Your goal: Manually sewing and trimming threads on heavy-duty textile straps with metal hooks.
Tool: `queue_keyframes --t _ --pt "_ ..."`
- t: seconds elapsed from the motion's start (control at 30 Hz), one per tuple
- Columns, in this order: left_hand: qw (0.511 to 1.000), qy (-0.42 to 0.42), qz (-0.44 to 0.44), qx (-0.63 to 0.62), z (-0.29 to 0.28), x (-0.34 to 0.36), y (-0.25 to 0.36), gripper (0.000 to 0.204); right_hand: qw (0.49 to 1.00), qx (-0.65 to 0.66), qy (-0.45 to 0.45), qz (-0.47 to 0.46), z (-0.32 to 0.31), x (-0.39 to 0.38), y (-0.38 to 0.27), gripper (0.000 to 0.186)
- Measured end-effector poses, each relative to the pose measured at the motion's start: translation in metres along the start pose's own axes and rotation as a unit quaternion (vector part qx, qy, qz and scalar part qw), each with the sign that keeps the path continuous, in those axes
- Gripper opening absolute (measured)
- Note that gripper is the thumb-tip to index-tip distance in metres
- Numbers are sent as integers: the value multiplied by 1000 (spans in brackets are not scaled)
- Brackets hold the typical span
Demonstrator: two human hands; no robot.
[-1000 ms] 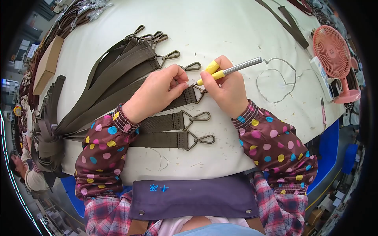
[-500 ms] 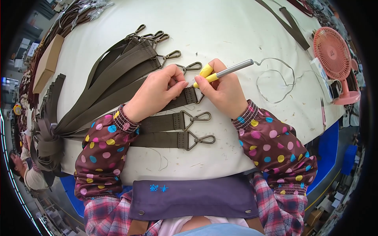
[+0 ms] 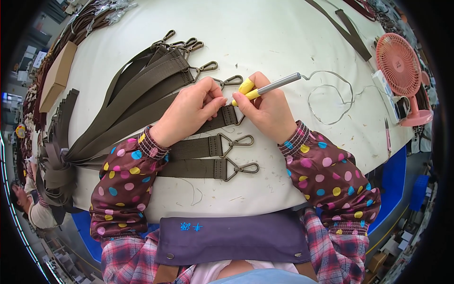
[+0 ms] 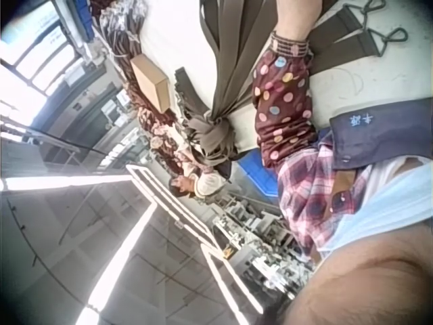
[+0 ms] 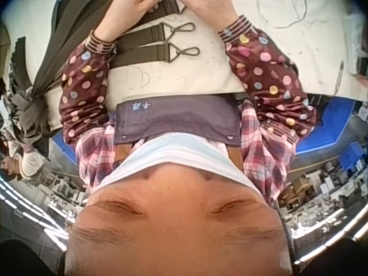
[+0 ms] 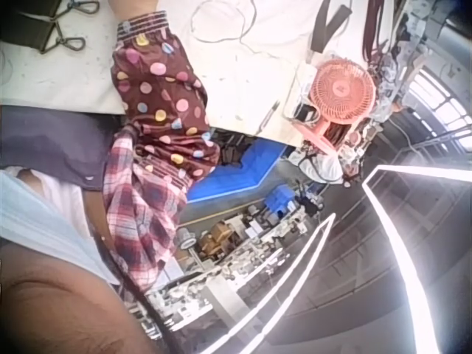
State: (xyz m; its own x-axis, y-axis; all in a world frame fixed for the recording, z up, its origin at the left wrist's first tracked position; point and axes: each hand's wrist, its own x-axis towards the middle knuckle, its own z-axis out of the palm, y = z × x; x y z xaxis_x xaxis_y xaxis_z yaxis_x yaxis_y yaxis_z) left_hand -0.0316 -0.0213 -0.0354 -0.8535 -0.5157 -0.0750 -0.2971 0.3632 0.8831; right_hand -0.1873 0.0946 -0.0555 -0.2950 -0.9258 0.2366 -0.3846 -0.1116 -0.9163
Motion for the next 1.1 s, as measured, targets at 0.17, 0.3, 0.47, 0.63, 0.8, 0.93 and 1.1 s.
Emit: queue_keyframes --t 0.17,0.3,0.47,0.63,0.8,0.93,1.1 --pt "1000 -2 6 5 0 0 -1 16 1000 -12 8 3 -1 1 -2 23" --pt "1000 1 8 4 0 1 -2 17 1000 -7 7 3 -1 1 -1 23" --pt "999 11 -28 31 -4 -2 6 21 1000 24 18 3 0 0 5 23" --pt "925 32 137 353 4 -16 13 41 996 -42 48 -61 -5 4 9 21" --pt "941 58 132 306 6 -14 11 35 997 -75 -34 11 -10 1 -2 17" --pt "971 -12 145 187 2 -42 27 39 994 44 -81 65 -16 -1 -23 18" --pt "969 -105 71 214 -15 -62 39 38 996 -24 -83 -2 -14 -4 -16 19"
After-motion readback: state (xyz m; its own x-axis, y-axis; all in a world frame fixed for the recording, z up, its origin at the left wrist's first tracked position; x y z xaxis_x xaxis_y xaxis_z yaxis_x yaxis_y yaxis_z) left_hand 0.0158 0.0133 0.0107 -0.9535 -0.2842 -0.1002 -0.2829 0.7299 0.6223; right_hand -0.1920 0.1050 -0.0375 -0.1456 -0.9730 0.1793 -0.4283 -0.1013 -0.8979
